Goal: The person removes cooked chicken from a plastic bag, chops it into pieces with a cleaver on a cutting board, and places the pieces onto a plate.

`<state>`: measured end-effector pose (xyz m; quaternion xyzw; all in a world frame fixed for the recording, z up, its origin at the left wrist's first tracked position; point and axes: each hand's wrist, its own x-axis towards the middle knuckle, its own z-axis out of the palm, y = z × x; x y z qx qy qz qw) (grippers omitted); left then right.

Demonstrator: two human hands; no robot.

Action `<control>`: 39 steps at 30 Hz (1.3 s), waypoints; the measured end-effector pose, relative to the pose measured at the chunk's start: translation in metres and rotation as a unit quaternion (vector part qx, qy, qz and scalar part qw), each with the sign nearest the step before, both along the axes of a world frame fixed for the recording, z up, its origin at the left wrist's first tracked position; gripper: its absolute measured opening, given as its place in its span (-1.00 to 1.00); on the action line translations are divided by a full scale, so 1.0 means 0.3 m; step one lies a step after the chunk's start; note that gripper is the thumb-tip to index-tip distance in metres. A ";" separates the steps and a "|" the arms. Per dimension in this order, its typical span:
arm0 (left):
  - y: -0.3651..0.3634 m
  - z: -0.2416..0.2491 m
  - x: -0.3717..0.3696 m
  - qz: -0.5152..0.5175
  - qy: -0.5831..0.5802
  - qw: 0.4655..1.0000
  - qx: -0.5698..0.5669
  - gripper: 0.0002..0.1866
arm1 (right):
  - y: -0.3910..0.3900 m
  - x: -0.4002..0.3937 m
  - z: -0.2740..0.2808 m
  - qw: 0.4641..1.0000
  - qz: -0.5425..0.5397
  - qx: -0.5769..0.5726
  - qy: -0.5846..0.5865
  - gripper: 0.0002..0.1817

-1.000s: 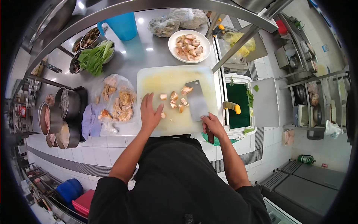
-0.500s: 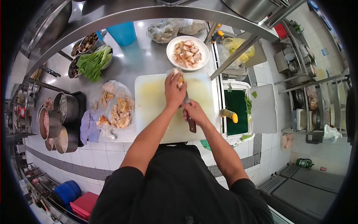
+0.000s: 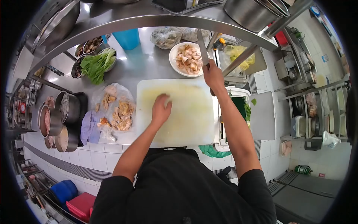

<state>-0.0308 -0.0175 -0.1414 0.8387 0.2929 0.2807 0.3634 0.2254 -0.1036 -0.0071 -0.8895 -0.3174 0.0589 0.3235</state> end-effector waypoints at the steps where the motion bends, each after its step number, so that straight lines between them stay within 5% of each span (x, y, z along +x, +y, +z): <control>1: -0.038 -0.009 -0.068 -0.020 0.010 1.000 0.015 -0.70 | -0.006 0.007 0.002 0.999 0.015 0.045 0.013 -0.64; 6: -0.108 0.055 -0.283 -0.046 0.022 0.995 -0.085 -0.71 | -0.075 -0.050 -0.125 0.986 0.029 0.164 0.016 -0.74; 10: -0.097 0.103 -0.416 -0.004 0.010 0.988 -0.151 -0.74 | -0.206 -0.317 -0.076 0.962 -0.001 0.111 0.250 -0.78; 16: 0.227 0.068 -0.614 0.295 -0.027 0.952 -0.082 -0.79 | -0.424 -0.541 -0.196 0.933 0.027 0.057 0.354 -0.80; 18: 0.394 0.087 -0.643 0.326 0.068 0.943 0.008 -0.78 | -0.467 -0.570 -0.223 0.926 0.021 0.055 0.374 -0.79; 23: 0.708 0.047 -0.550 0.314 0.231 0.918 0.080 -0.56 | -0.497 -0.621 -0.209 0.929 -0.006 0.050 0.368 -0.78; 26: 0.794 -0.011 -0.482 0.256 0.188 0.943 0.099 -0.44 | -0.504 -0.647 -0.198 0.927 -0.018 0.071 0.367 -0.76; 30: 0.767 0.062 -0.427 0.187 0.280 0.941 0.018 -0.43 | -0.537 -0.679 -0.215 0.931 -0.041 0.076 0.355 -0.75; 35: 0.785 0.114 -0.429 0.204 0.410 0.887 0.056 -0.40 | -0.572 -0.698 -0.212 0.926 -0.057 0.060 0.369 -0.73; 37: 0.841 0.072 -0.489 0.286 0.377 0.875 0.103 -0.38 | -0.588 -0.696 -0.215 0.927 -0.059 0.061 0.365 -0.72; 39: 0.823 0.240 -0.566 0.304 0.380 0.873 -0.007 -0.39 | -0.606 -0.691 -0.205 0.929 -0.063 0.060 0.360 -0.71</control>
